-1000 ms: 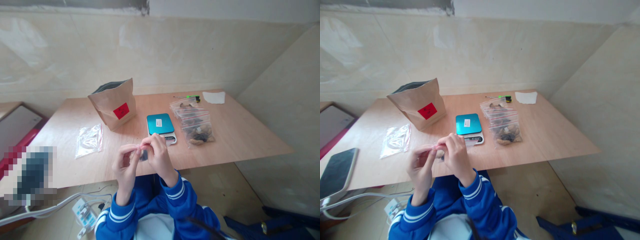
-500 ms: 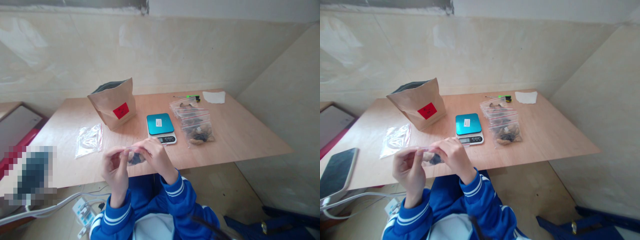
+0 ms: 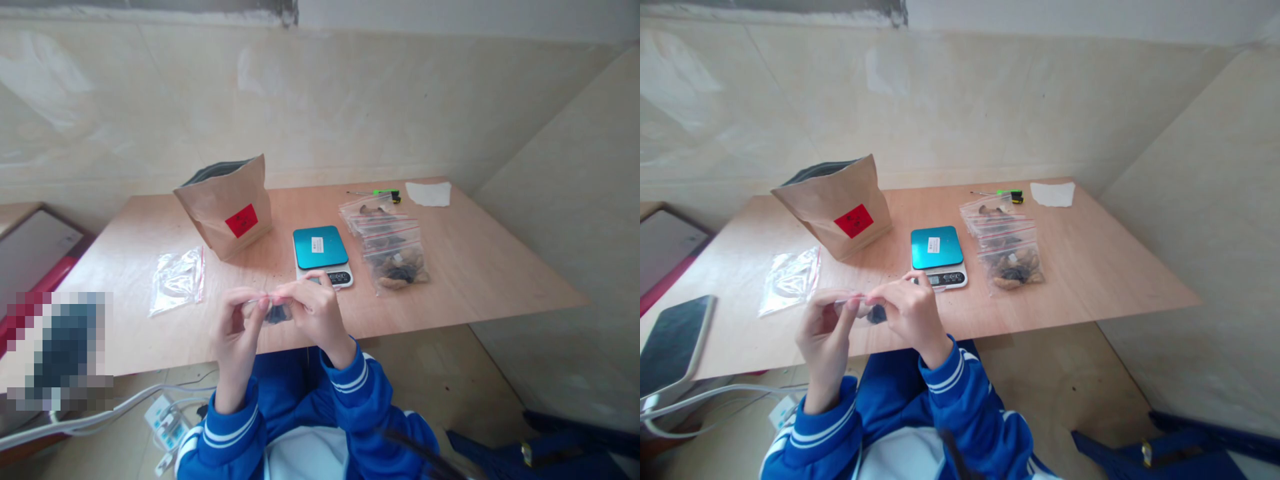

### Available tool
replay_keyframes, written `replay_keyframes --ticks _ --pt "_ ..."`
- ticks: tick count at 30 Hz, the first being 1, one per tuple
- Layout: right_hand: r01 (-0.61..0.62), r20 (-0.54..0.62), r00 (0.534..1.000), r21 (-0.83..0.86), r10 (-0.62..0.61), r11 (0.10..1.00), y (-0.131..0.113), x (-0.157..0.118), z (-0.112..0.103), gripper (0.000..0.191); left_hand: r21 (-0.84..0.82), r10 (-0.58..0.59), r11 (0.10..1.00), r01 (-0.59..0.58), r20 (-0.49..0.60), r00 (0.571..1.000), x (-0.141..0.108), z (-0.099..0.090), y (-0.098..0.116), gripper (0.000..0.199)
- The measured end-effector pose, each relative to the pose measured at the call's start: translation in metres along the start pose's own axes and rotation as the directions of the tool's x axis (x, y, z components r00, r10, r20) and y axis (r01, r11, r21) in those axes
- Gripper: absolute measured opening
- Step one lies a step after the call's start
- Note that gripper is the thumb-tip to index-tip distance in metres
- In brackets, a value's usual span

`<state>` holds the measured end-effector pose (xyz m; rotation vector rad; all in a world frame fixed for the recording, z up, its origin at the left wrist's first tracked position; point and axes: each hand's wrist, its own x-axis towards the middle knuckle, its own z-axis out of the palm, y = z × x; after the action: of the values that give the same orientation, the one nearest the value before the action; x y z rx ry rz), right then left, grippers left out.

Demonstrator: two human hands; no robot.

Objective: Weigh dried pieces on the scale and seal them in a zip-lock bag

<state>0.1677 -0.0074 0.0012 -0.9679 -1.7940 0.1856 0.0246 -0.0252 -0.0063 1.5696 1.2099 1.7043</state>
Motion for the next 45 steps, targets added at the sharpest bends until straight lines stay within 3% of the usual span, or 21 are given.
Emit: replay_keyframes --ticks 4,11,16,27,31,37,45 --pt "-0.028 0.036 0.999 0.073 0.025 0.997 -0.001 0.001 0.000 0.023 0.038 0.063 0.998 -0.059 -0.094 0.994 0.001 0.002 -0.003 0.005" --pt "-0.026 0.032 0.999 0.069 0.024 0.997 0.003 0.005 -0.006 0.020 0.082 -0.021 0.996 0.044 -0.259 0.966 0.005 0.000 -0.001 0.014" --pt "-0.015 -0.025 1.000 0.070 0.017 0.997 0.007 0.004 -0.007 0.020 0.087 -0.025 0.995 0.044 -0.211 0.977 0.006 -0.001 0.001 0.019" --pt "0.020 -0.069 0.997 0.011 -0.019 1.000 0.009 0.001 -0.006 0.027 0.070 -0.154 0.986 0.152 0.033 0.987 0.003 -0.001 -0.001 0.018" --pt "-0.002 -0.010 1.000 0.019 0.002 1.000 0.010 0.001 -0.007 0.021 0.092 -0.129 0.987 0.130 -0.020 0.991 0.002 -0.001 -0.001 0.017" --pt "-0.090 0.170 0.982 0.037 0.082 0.995 0.013 0.003 -0.017 0.015 0.147 -0.084 0.985 0.089 -0.042 0.996 0.003 -0.003 -0.001 0.020" --pt "-0.161 0.120 0.980 0.013 0.158 0.987 0.024 0.001 -0.031 0.011 0.154 -0.111 0.979 0.130 -0.125 0.986 0.007 -0.002 0.004 0.025"
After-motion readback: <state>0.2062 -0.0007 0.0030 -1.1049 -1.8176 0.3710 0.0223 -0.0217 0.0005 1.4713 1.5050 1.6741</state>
